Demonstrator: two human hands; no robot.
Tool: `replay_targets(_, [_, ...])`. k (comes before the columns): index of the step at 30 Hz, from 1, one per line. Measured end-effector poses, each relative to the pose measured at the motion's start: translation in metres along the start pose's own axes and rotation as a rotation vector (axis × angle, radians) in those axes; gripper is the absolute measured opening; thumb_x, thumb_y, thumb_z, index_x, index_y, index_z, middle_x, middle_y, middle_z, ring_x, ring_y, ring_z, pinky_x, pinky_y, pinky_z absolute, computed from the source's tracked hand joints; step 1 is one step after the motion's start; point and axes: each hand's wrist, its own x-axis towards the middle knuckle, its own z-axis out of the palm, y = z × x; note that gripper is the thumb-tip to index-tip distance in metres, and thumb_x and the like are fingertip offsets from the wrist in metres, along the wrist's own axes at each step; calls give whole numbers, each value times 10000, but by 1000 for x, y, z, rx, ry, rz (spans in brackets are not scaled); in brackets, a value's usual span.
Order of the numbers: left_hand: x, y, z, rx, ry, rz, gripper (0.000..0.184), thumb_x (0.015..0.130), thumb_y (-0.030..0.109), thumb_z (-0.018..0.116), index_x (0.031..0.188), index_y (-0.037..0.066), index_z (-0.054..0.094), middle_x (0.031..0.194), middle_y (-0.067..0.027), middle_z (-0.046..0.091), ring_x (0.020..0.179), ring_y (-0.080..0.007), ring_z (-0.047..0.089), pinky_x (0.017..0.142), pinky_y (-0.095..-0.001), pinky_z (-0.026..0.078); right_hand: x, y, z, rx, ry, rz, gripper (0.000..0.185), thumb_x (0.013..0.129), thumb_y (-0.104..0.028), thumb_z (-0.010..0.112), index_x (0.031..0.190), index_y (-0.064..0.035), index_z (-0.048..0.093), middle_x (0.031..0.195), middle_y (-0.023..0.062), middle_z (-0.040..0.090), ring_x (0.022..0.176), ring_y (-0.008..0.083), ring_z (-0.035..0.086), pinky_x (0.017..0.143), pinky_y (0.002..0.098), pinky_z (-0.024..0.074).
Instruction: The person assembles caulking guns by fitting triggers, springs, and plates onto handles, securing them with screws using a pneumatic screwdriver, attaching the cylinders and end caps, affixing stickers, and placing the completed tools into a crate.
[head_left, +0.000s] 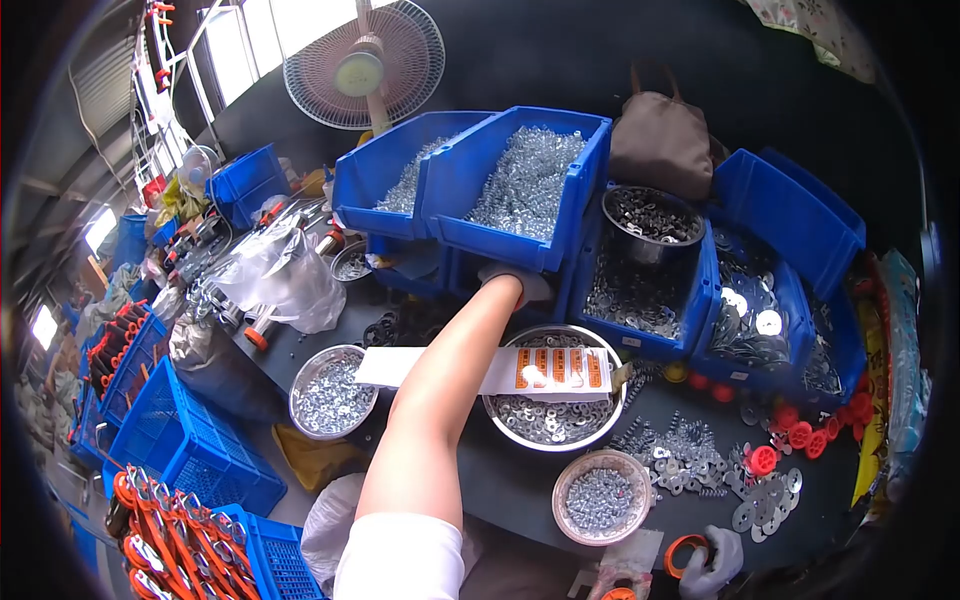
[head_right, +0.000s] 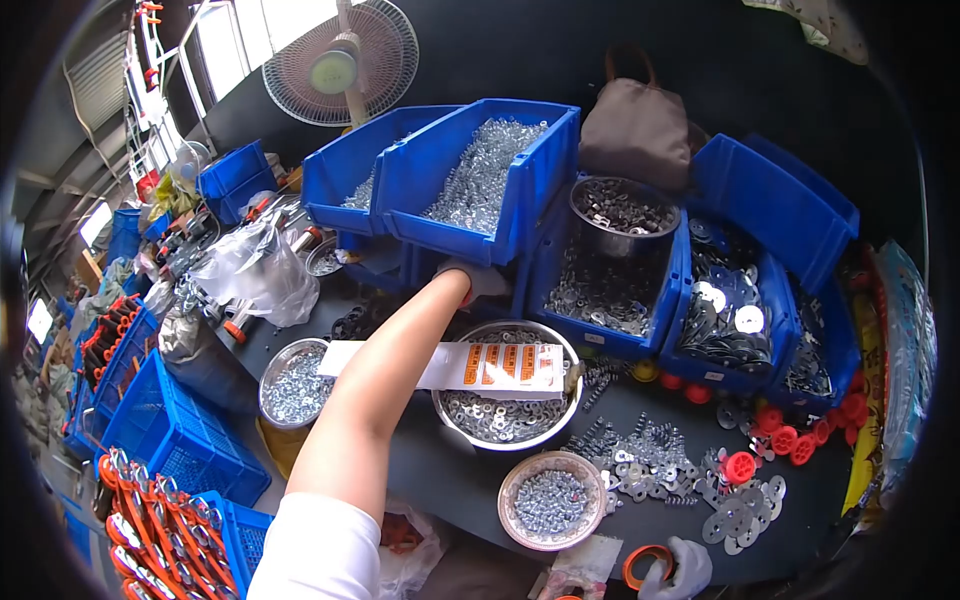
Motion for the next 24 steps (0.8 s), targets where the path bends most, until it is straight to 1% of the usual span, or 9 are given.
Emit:
replay_targets(3, [16, 2, -17, 10, 10, 5, 563, 809, 412, 598, 1290, 119, 615, 1372, -164, 563, 1267, -320, 538, 1041, -421, 436, 0, 0, 0, 11, -7, 12, 242, 904, -217, 613, 985, -1, 685, 919, 159, 686, 808, 353, 657, 729, 427, 532])
replay_targets(13, [18, 13, 0, 18, 46, 49, 545, 823, 400, 593, 1286, 113, 614, 1360, -170, 569, 1258, -315, 544, 1035, -417, 440, -13, 14, 3, -6, -42, 13, 255, 906, -216, 603, 998, 6, 689, 929, 168, 688, 816, 363, 656, 733, 435, 532])
replay_targets(15, [21, 14, -1, 23, 51, 50, 541, 826, 397, 592, 1285, 111, 614, 1357, -171, 571, 1257, -314, 546, 1034, -416, 441, -48, 49, 15, -21, -95, 44, 392, 641, -77, 624, 1026, -2, 612, 894, 166, 615, 790, 356, 609, 745, 470, 480])
replay_targets(16, [22, 15, -1, 25, 56, 52, 539, 828, 396, 591, 1285, 111, 614, 1356, -171, 571, 1256, -313, 546, 1034, -415, 442, -37, 38, 11, -20, -97, 45, 392, 641, -77, 624, 1026, -2, 612, 894, 166, 615, 790, 356, 609, 745, 470, 480])
replay_targets(17, [20, 13, 1, 26, 61, 53, 537, 829, 395, 591, 1284, 110, 614, 1355, -172, 572, 1255, -313, 547, 1033, -415, 442, -14, 15, 3, -21, -72, 24, 282, 775, -145, 608, 1012, 3, 650, 911, 169, 651, 804, 361, 632, 739, 454, 506])
replay_targets(18, [19, 11, 1, 27, 66, 55, 536, 831, 393, 590, 1284, 109, 614, 1354, -172, 573, 1254, -312, 548, 1032, -415, 443, -1, 2, -1, -22, -46, 2, 258, 910, -214, 591, 998, 8, 689, 927, 171, 687, 818, 366, 655, 733, 437, 531])
replay_targets(22, [18, 9, 4, 30, 93, 64, 528, 836, 388, 588, 1282, 106, 614, 1349, -175, 575, 1251, -310, 550, 1030, -413, 445, -11, 12, 2, -12, -45, 8, 262, 914, -214, 582, 998, 9, 689, 919, 174, 685, 814, 368, 654, 731, 441, 531])
replay_targets(23, [17, 9, 6, 30, 101, 66, 526, 838, 387, 588, 1282, 106, 614, 1348, -175, 576, 1250, -310, 551, 1029, -413, 445, -32, 33, 9, -11, -68, 18, 278, 777, -133, 599, 1013, 5, 650, 912, 176, 653, 807, 365, 634, 743, 459, 508])
replay_targets(24, [18, 9, 5, 31, 109, 68, 525, 839, 386, 587, 1282, 105, 614, 1346, -176, 576, 1249, -309, 551, 1029, -412, 446, -45, 45, 14, -11, -90, 29, 391, 641, -52, 617, 1028, 0, 611, 906, 178, 621, 800, 362, 614, 755, 477, 484])
